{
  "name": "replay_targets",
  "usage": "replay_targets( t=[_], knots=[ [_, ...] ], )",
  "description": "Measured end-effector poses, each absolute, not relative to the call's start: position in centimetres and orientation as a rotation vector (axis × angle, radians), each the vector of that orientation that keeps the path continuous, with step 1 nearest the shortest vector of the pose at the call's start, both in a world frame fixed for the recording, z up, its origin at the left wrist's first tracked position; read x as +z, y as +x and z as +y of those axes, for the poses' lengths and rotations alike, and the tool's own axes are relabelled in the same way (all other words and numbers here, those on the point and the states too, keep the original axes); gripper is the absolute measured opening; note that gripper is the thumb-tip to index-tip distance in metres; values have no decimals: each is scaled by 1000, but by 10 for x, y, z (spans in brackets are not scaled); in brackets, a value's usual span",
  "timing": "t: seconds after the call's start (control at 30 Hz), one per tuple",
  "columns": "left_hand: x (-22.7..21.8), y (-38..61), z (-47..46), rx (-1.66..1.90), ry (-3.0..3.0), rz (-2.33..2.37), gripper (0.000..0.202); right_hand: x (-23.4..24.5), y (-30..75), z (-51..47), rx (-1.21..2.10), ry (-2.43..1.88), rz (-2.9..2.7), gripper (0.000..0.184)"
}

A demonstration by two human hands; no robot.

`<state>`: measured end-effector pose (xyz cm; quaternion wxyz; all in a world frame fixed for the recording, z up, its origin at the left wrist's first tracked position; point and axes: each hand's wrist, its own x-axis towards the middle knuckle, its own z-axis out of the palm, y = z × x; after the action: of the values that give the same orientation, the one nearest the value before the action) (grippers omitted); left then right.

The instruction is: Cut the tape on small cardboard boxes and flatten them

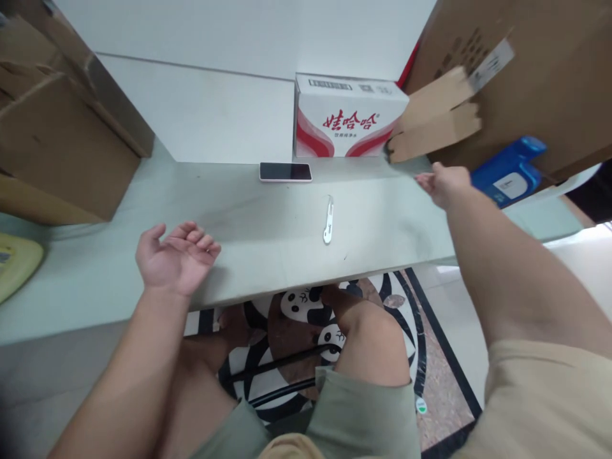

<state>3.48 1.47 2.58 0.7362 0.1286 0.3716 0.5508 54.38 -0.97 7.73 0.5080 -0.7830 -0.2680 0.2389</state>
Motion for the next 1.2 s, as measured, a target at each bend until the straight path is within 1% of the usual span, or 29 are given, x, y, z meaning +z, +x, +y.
replay_targets(
  t=[0.17,0.27,0.33,0.47,0.57,0.63,0.7,0.73,0.8,0.83,0.9,0.97,1.0,1.07,1.1,1.13,1.2],
  knots=[
    [31,25,18,1227,255,776,32,27,475,-32,828,-2072,-627,8],
    [32,21,17,1253,229,729,35,19,431,-47,906,-2151,-749,5],
    [31,18,16,1288,229,704,37,25,403,-44,908,-2163,-899,8],
    [25,9,16,1434,269,740,41,49,329,-9,891,-2056,-1336,21],
    [20,-2,20,1563,242,774,47,66,249,29,860,-1861,-1667,32],
    [19,-10,21,1629,213,786,50,77,188,53,778,-1619,-1942,44],
    [21,-16,22,1673,200,801,51,87,126,74,660,-1355,-2173,66],
    [22,-18,23,1689,199,807,51,93,97,83,606,-1267,-2252,72],
    [25,-21,25,1709,213,808,51,101,45,102,460,-1154,-2394,77],
    [26,-22,26,1714,228,805,51,104,24,112,387,-1162,-2456,76],
    [25,-24,30,1721,268,805,50,104,-7,129,330,-1279,-2512,66],
    [24,-25,33,1740,317,826,48,99,-19,140,304,-1426,-2491,66],
    [23,-26,33,1771,349,852,46,95,-19,143,287,-1479,-2457,61],
    [23,-28,29,1922,444,969,37,87,-5,142,261,-1495,-2359,41],
    [25,-30,25,2041,498,1053,31,83,7,138,269,-1465,-2297,35],
    [27,-33,20,2174,551,1132,26,80,22,131,293,-1413,-2224,35],
    [32,-38,10,2418,619,1215,25,75,59,110,363,-1323,-2081,37]
  ],
)
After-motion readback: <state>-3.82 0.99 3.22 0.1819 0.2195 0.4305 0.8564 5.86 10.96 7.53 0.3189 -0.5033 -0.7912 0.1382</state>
